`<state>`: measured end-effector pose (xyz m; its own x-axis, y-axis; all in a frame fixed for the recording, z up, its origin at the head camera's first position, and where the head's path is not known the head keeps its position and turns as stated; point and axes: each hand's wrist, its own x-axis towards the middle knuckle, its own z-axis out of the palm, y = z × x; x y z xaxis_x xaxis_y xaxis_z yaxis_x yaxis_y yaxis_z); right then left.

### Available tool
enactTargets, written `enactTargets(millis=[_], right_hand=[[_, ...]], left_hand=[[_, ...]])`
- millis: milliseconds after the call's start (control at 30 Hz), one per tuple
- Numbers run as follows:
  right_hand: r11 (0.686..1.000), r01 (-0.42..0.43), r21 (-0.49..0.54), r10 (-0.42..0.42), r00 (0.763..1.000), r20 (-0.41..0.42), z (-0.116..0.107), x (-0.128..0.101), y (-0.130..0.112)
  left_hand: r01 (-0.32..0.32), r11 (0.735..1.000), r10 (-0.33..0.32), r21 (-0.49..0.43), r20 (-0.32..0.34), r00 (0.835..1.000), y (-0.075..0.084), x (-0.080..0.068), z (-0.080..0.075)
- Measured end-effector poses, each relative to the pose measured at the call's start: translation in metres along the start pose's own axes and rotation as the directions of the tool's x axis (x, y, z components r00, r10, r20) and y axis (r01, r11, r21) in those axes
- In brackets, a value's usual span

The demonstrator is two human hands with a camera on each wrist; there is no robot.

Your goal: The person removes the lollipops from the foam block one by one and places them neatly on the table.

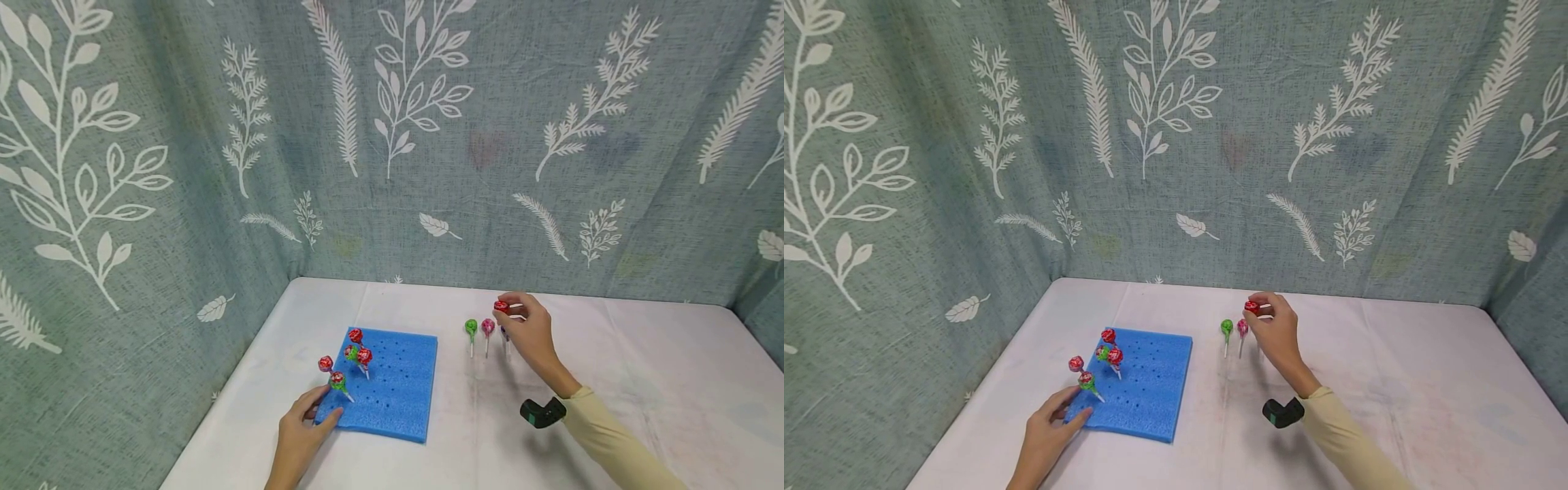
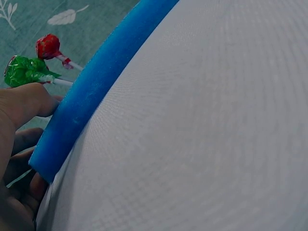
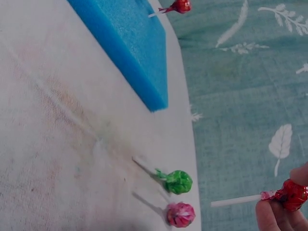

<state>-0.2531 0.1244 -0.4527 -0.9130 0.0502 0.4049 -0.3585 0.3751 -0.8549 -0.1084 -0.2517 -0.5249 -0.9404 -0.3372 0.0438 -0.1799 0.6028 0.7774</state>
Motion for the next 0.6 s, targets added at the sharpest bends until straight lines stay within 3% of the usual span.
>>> enactTargets(millis=[600], right_hand=[[0.997, -0.059, -0.058, 0.058, 0.998, -0.028, -0.019, 0.001, 0.013]], left_hand=[[0.004, 1.000, -0.004, 0.003, 0.007, 1.000, -0.002, 0.001, 0.000]])
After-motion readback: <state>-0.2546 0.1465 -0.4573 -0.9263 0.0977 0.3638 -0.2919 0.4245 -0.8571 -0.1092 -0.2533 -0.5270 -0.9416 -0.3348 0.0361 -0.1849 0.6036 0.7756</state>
